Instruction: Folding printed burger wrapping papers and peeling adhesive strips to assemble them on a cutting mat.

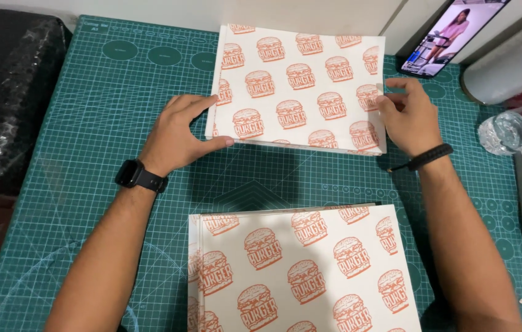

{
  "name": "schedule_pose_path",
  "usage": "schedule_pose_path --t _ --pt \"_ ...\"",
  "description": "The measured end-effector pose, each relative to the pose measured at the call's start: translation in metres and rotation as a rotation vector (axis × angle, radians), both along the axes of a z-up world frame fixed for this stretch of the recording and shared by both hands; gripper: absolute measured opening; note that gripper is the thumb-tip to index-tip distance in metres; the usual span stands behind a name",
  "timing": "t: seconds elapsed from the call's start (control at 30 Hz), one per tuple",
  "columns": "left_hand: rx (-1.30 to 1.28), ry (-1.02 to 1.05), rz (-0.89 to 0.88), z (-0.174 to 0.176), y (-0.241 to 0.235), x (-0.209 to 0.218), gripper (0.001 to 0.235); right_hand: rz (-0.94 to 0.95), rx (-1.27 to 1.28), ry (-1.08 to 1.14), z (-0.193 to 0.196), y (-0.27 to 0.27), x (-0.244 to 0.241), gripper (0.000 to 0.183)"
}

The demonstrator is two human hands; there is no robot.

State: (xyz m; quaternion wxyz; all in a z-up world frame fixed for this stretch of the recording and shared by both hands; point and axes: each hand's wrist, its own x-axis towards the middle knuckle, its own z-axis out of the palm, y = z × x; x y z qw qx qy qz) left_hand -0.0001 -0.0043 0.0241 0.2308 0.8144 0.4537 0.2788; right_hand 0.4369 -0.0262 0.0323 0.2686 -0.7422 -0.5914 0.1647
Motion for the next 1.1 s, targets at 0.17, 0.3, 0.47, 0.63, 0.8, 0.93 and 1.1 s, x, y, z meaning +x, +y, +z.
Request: schedule_pose_path --t 0.17,0.3,0.47,0.63,0.8,0.93,1.1 --pt "0.01 -0.019 -0.004 0.001 -0.001 0.002 0.082 0.007 0.019 0.083 0.01 -0.005 -0.005 0.038" --pt "0.017 -0.014 -0.001 0.006 -0.002 0.003 0.081 -0.031 0.001 0.117 0.01 -0.003 -0.006 0.042" --pt "0.029 -0.019 -0.002 0.005 -0.003 0.003 0.082 -0.05 -0.013 0.144 0.014 -0.005 -0.011 0.047" --pt "0.054 -0.036 -0.006 0.004 -0.002 0.004 0.081 -0.038 0.005 0.077 0.01 -0.004 -0.011 0.036" --pt "0.06 -0.027 -0.011 0.001 -0.001 0.002 0.082 -0.034 0.024 0.089 0.013 -0.004 -0.012 0.036" --pt "0.057 -0.027 -0.008 0.003 -0.003 0.003 0.082 -0.06 -0.002 0.137 0.01 -0.002 -0.004 0.032" --pt "0.055 -0.038 -0.01 0.003 -0.004 0.003 0.081 -0.084 -0.06 0.21 0.021 -0.006 -0.014 0.035"
